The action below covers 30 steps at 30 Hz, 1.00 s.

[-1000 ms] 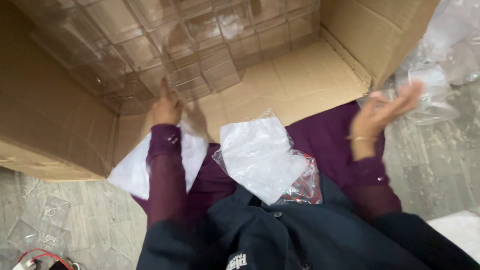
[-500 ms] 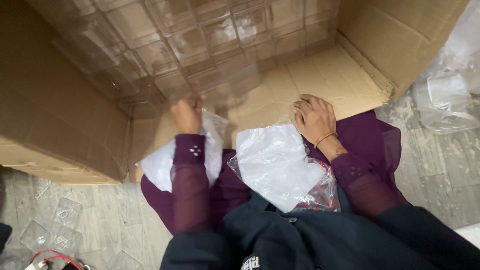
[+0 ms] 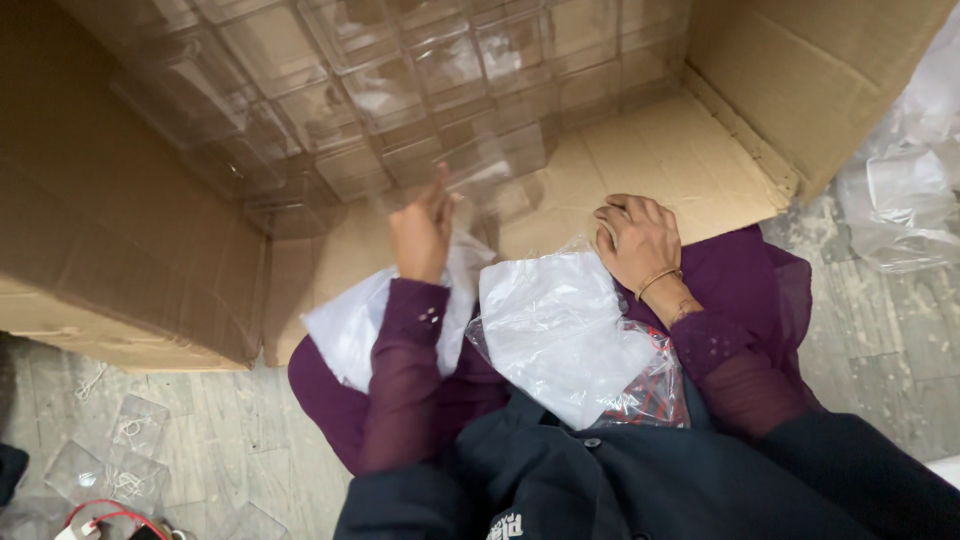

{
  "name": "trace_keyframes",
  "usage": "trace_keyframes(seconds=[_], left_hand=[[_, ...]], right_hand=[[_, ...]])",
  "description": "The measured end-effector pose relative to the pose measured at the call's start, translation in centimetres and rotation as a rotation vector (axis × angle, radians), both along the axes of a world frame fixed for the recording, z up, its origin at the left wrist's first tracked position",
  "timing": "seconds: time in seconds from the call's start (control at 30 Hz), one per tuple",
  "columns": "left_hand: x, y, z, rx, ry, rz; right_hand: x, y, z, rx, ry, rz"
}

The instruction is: The person sits on the floor and removes clear plastic boxes from plastic poly bags one at a time, then stacks the boxes inside a large cardboard carton. The person repeats this bag-opening and stacking cycle throughout the episode.

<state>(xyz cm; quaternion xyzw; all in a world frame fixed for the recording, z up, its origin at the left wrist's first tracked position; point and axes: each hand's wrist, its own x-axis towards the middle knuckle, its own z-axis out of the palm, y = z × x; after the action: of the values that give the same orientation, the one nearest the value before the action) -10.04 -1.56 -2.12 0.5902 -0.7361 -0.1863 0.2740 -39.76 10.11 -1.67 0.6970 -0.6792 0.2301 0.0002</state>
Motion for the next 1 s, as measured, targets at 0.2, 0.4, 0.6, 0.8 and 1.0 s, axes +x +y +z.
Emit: trace_keyframes(seconds=[0.2,0.4,0.6,0.8,1.0], left_hand=[[-6.1,-3.0,-5.0,0.089,-0.046,0.013],[-6.7,-3.9,-5.5,0.06,0.085,0.022],[-4.4,-5.2,-6.3,0.118,0.13,-0.143],[11.3,-9.5,-4.5,0.026,-0.312,0.086],[22.1,-11.9,2.6,-0.249,-0.005,0.446]], right_hand=[[0.2,-0.1,0.1,-0.003,0.008,-0.002],[0.2,-0.1,0.2,0.01,0.022,-0.001],[0.1,0.0,0.0,0.004,-0.004,0.006],[0.2,0.0,-0.3,0.007,0.012,0.008],[0.8,-0.2,0.0,0.01,0.012,0.006]])
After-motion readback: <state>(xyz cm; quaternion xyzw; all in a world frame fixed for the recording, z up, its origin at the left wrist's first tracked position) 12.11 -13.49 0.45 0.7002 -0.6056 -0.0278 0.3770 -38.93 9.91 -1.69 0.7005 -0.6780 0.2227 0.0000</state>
